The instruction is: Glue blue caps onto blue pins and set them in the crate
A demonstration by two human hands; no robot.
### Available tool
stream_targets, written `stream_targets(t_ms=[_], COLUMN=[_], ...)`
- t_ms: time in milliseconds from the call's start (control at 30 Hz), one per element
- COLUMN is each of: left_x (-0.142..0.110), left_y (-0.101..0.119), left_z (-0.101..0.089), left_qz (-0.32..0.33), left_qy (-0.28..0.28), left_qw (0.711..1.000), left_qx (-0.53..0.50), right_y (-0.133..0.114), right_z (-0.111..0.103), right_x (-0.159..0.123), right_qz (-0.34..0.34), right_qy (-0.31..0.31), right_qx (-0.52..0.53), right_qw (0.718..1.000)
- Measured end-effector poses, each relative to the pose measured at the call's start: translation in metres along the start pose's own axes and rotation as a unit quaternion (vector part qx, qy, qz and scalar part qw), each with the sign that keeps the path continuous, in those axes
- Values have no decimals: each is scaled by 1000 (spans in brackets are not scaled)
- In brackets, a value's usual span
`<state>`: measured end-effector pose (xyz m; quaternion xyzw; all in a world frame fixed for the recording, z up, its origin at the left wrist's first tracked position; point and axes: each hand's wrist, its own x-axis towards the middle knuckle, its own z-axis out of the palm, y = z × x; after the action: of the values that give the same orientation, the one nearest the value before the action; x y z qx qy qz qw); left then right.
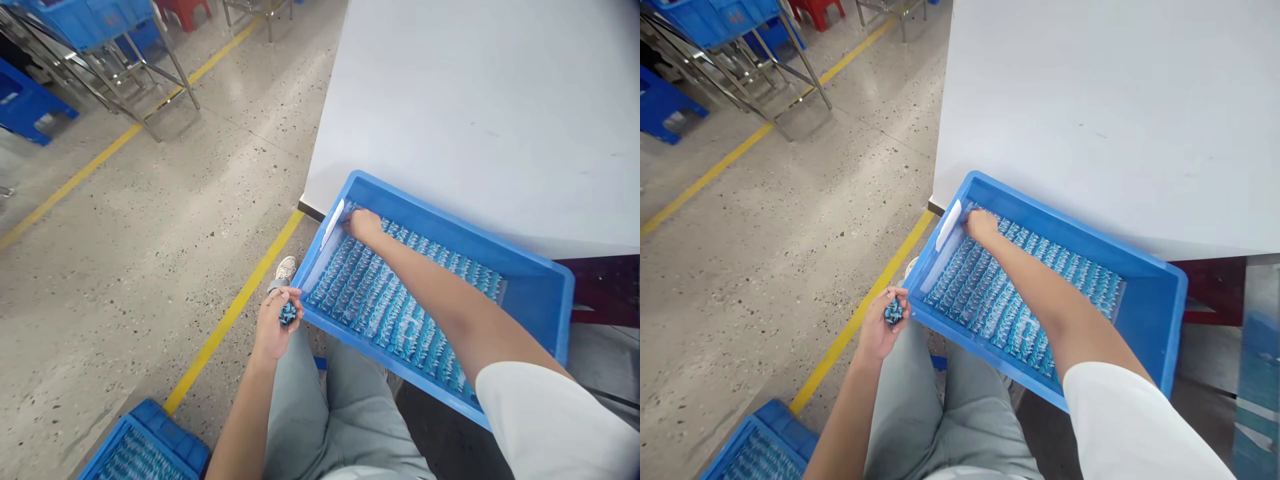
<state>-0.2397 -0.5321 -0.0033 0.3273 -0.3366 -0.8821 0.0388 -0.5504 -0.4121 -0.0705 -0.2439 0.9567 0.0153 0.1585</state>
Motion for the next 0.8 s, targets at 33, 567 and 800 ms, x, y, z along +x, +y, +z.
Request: stream_targets(t_ms=[33,567,800], left_x=[0,-7,-7], left_y=[0,1,0], left_z=[-1,-8,-9], left_qz=[1,-3,-6], left_qy=[-4,15,16], left_qw=[1000,1000,1000], left_qx=[0,-17,-18], right_y=[1,6,8], right_z=[0,-5,-8], right_x=[1,16,15], right_qz=[1,3,5], right_qy=[-4,-26,-19], right_qx=[0,11,8], right_qw=[1000,1000,1000])
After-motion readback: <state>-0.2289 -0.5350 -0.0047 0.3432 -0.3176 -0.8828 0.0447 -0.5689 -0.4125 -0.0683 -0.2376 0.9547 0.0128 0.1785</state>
